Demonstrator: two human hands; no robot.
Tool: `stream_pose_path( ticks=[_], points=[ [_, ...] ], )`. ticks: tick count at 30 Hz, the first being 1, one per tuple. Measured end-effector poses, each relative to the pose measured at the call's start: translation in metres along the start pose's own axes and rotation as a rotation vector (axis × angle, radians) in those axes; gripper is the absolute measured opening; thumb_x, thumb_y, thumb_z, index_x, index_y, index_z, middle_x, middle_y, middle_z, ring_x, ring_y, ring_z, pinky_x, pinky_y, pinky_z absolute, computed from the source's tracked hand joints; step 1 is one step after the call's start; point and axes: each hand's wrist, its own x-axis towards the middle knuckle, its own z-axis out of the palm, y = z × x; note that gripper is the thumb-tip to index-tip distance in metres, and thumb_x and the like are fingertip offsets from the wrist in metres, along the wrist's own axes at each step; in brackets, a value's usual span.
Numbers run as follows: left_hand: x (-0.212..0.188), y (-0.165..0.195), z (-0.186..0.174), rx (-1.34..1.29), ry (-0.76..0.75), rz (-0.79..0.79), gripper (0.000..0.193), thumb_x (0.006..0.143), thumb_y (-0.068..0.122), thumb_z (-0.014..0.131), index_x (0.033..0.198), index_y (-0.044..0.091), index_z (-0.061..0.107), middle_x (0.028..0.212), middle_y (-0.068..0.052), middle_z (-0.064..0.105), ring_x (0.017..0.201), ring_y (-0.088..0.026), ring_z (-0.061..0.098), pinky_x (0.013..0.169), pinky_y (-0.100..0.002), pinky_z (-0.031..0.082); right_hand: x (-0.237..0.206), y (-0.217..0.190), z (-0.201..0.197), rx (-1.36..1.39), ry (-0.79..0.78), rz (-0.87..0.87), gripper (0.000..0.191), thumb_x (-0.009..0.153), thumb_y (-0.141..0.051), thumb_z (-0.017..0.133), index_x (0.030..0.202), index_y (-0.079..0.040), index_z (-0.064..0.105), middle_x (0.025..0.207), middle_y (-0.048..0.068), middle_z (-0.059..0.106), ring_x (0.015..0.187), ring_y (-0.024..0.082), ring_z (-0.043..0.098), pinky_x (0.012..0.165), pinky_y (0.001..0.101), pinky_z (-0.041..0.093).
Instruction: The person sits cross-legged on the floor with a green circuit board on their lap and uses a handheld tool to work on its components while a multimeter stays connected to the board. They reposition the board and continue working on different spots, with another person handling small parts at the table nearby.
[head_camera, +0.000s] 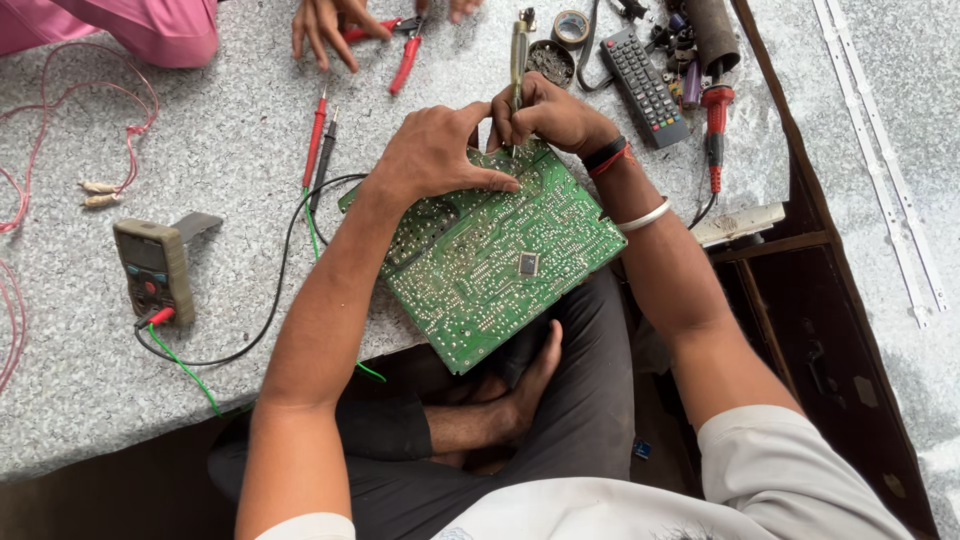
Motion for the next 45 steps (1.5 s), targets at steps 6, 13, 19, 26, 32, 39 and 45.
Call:
stream_pose_path(
  ticks=[6, 13, 19, 26, 32, 39, 45],
  points=[
    [0.004, -0.011, 0.012, 0.021, 0.093, -0.005, 0.087, 0.079, 0.090, 0.056, 0.099, 0.007, 0.070, 0.054, -0.005, 0.057, 0.056, -0.022, 0.067, 0.060, -0.043, 0.056, 0.005, 0.003, 0.005, 0.166, 0.025, 0.005, 0.012, 0.070, -0.005, 0.056, 0.076, 0.001, 0.064, 0.074, 0.008, 0.067, 0.068, 0.015, 0.061, 0.064, 0.0253, 0.048],
    [0.008, -0.009, 0.014, 0.042, 0.255, -0.088, 0.078, 0.090, 0.081, 0.058, 0.064, 0.008, 0.070, 0.053, -0.006, 0.060, 0.054, -0.023, 0.064, 0.058, -0.043, 0.054, 0.017, -0.003, 0.012, 0.350, 0.250, 0.001, 0.008, 0.075, -0.005, 0.046, 0.069, -0.006, 0.051, 0.061, 0.007, 0.055, 0.043, 0.009, 0.035, 0.038, 0.0259, 0.024],
    [0.011, 0.001, 0.004, 0.028, 0.030, -0.224, 0.068, 0.096, 0.066, 0.062, 0.066, 0.005, 0.071, 0.058, -0.013, 0.064, 0.058, -0.028, 0.068, 0.061, -0.047, 0.054, 0.024, -0.009, 0.021, 0.459, 0.153, -0.163, 0.009, 0.081, -0.002, 0.045, 0.073, -0.007, 0.044, 0.062, 0.003, 0.042, 0.052, 0.012, 0.035, 0.045, 0.0275, 0.023],
    [0.011, 0.003, 0.003, 0.035, 0.108, -0.129, 0.033, 0.087, 0.036, 0.068, 0.081, 0.006, 0.078, 0.077, -0.020, 0.072, 0.074, -0.037, 0.071, 0.076, -0.049, 0.057, 0.019, -0.025, 0.042, 0.206, 0.320, -0.105, 0.008, 0.087, -0.004, 0.046, 0.081, -0.004, 0.051, 0.059, -0.003, 0.042, 0.045, 0.006, 0.034, 0.043, 0.0250, 0.028],
    [0.016, 0.011, -0.001, 0.077, 0.040, -0.117, 0.032, 0.084, 0.036, 0.066, 0.084, 0.006, 0.079, 0.082, -0.020, 0.073, 0.080, -0.038, 0.072, 0.081, -0.050, 0.057, 0.018, -0.041, 0.051, 0.043, 0.332, -0.110, 0.009, 0.088, -0.004, 0.048, 0.087, -0.003, 0.057, 0.062, -0.004, 0.044, 0.049, 0.005, 0.036, 0.045, 0.0239, 0.029],
    [0.012, 0.027, -0.008, 0.115, 0.042, -0.188, 0.030, 0.083, 0.035, 0.069, 0.085, 0.008, 0.080, 0.083, -0.019, 0.074, 0.080, -0.036, 0.072, 0.083, -0.048, 0.057, 0.014, -0.057, 0.056, 0.374, 0.285, -0.129, 0.009, 0.088, -0.004, 0.048, 0.084, -0.003, 0.056, 0.055, -0.005, 0.040, 0.042, 0.007, 0.032, 0.040, 0.0255, 0.026],
    [0.011, 0.039, -0.016, 0.097, 0.000, -0.237, 0.027, 0.080, 0.036, 0.073, 0.084, 0.010, 0.080, 0.082, -0.016, 0.075, 0.080, -0.033, 0.074, 0.080, -0.048, 0.057, 0.013, -0.070, 0.066, 0.164, 0.256, -0.121, 0.010, 0.091, -0.006, 0.050, 0.087, -0.002, 0.058, 0.063, -0.005, 0.045, 0.050, 0.005, 0.035, 0.046, 0.0230, 0.028]
  ],
)
